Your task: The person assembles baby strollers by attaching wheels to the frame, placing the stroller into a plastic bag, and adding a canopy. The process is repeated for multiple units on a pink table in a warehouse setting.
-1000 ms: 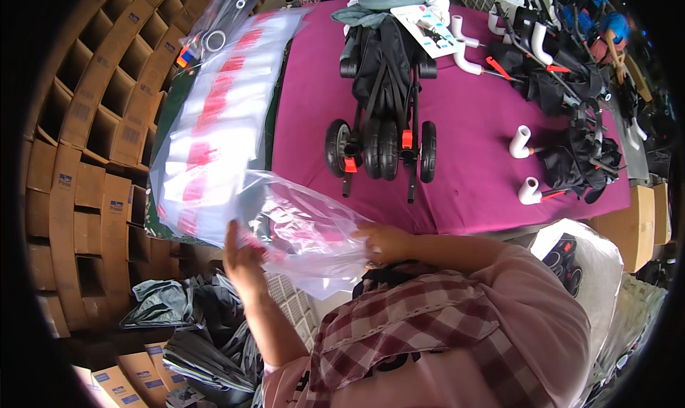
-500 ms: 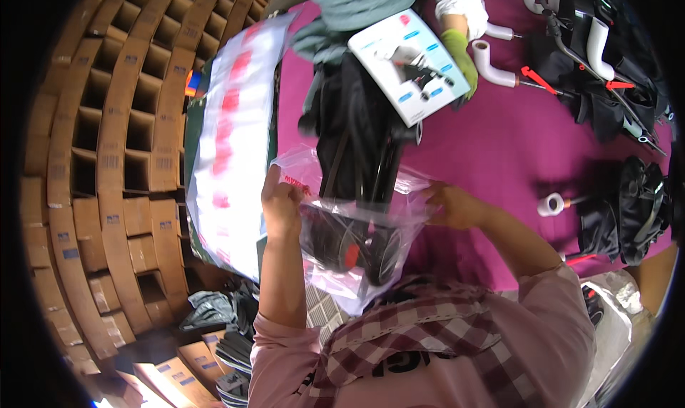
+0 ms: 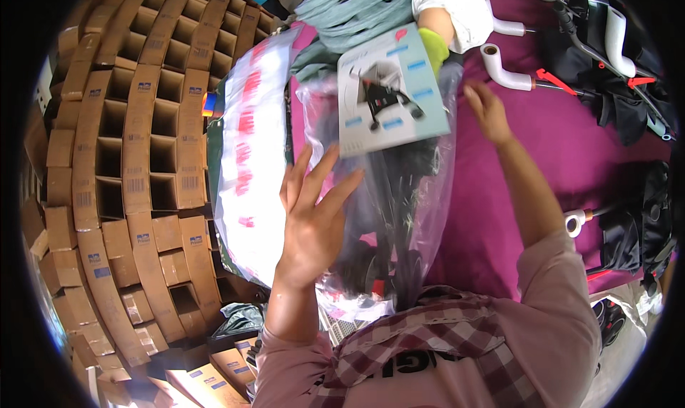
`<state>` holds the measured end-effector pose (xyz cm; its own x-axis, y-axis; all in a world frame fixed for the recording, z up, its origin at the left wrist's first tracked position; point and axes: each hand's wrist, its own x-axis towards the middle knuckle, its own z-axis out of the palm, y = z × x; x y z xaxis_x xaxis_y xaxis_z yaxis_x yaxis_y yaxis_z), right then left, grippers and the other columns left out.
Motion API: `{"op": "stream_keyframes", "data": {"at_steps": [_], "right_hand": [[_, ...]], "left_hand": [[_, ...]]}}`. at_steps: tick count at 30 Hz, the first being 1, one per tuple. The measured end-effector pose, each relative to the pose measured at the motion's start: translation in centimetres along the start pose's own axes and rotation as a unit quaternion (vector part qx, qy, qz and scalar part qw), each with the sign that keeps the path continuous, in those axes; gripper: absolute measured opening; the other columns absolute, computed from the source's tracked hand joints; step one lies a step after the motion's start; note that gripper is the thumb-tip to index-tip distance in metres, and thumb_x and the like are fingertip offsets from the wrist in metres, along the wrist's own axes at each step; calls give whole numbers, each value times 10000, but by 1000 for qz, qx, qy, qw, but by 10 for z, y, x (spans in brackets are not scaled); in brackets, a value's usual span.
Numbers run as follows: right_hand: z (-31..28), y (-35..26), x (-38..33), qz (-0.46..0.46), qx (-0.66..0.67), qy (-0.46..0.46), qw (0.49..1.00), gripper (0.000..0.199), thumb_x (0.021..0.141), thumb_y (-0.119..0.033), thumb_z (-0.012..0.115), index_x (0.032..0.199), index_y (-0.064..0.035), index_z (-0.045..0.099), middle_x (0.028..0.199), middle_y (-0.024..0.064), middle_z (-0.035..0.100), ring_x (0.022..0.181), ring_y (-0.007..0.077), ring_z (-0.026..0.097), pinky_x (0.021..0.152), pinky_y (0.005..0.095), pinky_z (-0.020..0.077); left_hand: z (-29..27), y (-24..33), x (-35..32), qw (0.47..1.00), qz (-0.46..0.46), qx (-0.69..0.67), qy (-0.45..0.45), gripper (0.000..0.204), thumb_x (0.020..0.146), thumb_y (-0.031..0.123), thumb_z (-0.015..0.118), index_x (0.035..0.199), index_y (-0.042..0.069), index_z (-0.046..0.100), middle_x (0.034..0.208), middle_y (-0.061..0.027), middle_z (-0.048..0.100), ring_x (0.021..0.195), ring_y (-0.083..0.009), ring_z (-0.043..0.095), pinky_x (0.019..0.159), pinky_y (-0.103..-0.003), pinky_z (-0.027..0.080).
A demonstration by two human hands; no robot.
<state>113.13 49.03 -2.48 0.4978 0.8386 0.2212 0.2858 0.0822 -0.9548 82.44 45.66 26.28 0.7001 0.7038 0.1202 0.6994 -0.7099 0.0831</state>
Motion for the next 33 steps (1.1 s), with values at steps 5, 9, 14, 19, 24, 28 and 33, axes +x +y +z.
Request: {"op": "stream_keyframes", "data": {"at_steps": [5, 9, 14, 19, 24, 28, 33], "right_hand": [[29, -26, -219, 420, 222, -203, 856, 741, 990, -673, 376, 1137, -12, 678, 1003, 124, 711, 908, 239, 668, 798, 369, 521], [16, -67, -288, 487, 289, -293, 770, 873, 957, -755, 310, 1285, -4, 611, 1244, 162, 647, 1147, 261, 602, 1009, 420, 451], [32, -169, -276, 348, 289, -222, 863, 729, 978, -645, 418, 1282, -13, 616, 1233, 177, 650, 1159, 256, 601, 985, 443, 453], [49, -148, -244, 137, -99, 36, 985, 383, 930, -328, 664, 1027, 40, 708, 830, 139, 731, 785, 262, 684, 776, 357, 511], [-76, -179, -248, 33, -103, 302, 947, 375, 968, -299, 633, 842, 51, 678, 741, 184, 702, 658, 244, 668, 652, 366, 505], [-121, -160, -379, 73, -156, 261, 950, 300, 960, -235, 652, 845, 40, 688, 757, 181, 712, 659, 212, 684, 625, 362, 513], [-118, -118, -525, 340, -106, 173, 918, 286, 911, -260, 689, 852, 19, 713, 769, 133, 727, 699, 184, 685, 685, 347, 532]], "left_hand": [[-5, -57, -116, 991, -103, -78, 45, 467, 839, -150, 469, 1173, 54, 724, 1374, -185, 575, 1309, -372, 502, 1063, -417, 417], [-2, -61, -176, 971, -93, -204, 85, 385, 887, -116, 477, 1164, 21, 706, 1301, -219, 607, 1135, -335, 627, 960, -376, 493], [6, -52, -224, 944, -48, -306, 116, 348, 893, -87, 520, 1170, 35, 692, 1268, -211, 626, 1108, -357, 635, 927, -387, 511], [7, -35, -259, 932, 52, -335, 126, 337, 907, -71, 541, 1185, 51, 686, 1289, -184, 621, 1122, -347, 632, 919, -370, 516], [19, -27, -285, 895, 47, -420, 145, 320, 922, -97, 515, 1151, 49, 685, 1205, -167, 671, 1101, -311, 651, 938, -358, 511], [36, 8, -258, 875, 97, -465, 94, 281, 935, -67, 513, 1140, 36, 676, 1197, -149, 663, 1102, -287, 646, 947, -356, 509], [53, 91, -192, 865, 169, -471, -14, 266, 933, -18, 535, 1177, 3, 637, 1224, -155, 636, 1110, -301, 638, 949, -364, 513]]}}
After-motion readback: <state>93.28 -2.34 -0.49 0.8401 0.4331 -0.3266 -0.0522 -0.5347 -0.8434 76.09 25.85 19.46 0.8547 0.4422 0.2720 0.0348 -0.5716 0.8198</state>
